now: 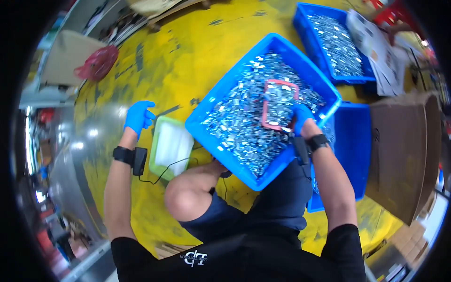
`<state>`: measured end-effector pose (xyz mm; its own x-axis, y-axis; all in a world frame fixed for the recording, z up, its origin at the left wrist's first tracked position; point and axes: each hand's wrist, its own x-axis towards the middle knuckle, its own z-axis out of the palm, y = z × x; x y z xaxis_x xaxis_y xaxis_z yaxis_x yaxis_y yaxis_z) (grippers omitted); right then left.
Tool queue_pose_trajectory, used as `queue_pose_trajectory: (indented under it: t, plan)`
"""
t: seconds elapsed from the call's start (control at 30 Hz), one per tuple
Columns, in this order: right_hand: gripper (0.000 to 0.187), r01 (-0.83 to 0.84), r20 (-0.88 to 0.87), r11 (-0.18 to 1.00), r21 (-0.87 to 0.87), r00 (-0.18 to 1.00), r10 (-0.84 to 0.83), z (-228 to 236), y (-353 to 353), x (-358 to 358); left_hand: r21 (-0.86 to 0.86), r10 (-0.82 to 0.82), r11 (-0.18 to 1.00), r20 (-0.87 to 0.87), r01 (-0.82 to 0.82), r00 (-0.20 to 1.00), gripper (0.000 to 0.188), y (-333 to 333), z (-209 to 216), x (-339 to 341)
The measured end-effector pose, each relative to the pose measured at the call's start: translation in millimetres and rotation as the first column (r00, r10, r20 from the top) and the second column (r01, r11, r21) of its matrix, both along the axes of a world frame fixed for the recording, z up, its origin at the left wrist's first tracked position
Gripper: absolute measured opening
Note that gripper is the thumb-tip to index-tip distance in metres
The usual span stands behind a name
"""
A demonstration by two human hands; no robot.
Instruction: The person scoops metal components from a blue bin into a red tray, pours them into a plastic bag, and places the bag into another blue bin. After repeating this process, the person moves the blue bins and walks across the workshop.
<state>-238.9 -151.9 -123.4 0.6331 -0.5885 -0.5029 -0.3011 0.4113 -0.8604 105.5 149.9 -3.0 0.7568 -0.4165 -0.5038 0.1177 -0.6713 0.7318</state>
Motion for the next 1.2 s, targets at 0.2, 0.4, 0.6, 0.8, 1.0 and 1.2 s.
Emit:
queue_pose_trajectory:
  t: [0.2, 0.4, 0.6, 0.8, 1.0, 1.2]
  plan:
    - [0.014, 0.088, 0.089, 0.915, 0.393, 0.987, -0.133, -4.7, -8.4, -15.5, 0.522, -0.215, 0.803, -0.193, 0.286, 0.957, 0.051, 125.1, -168.8, -24.6]
    - [0.021, -0.021, -0.041, 0.973, 0.232, 0.999, 0.031, 2.6, 3.7, 5.2, 0.335, 0.114, 0.929, 0.144, -0.157, 0.983, 0.052, 164.6, -274.8, -44.8]
    - [0.032, 0.289, -0.070, 0.806, 0.516, 0.953, -0.296, 7.9, 4.5, 3.5, 0.686, -0.084, 0.718, -0.076, 0.113, 0.994, 0.042, 227.3, -290.5, -73.6]
    - [0.033, 0.276, -0.104, 0.799, 0.535, 0.960, -0.261, -16.0, -13.8, -13.6, 0.355, -0.086, 0.928, -0.097, 0.115, 0.992, 0.024, 245.6, -265.9, -88.5]
    - [0.032, 0.255, -0.109, 0.873, 0.416, 0.967, -0.230, -2.8, -6.4, -8.2, 0.348, 0.093, 0.933, 0.026, -0.096, 0.995, 0.026, 225.3, -218.1, -89.1]
    - [0.025, 0.103, -0.062, 0.967, 0.234, 0.994, -0.091, -24.2, -8.2, -7.6, 0.155, 0.232, 0.950, 0.226, -0.269, 0.946, 0.022, 247.7, -138.2, -20.8]
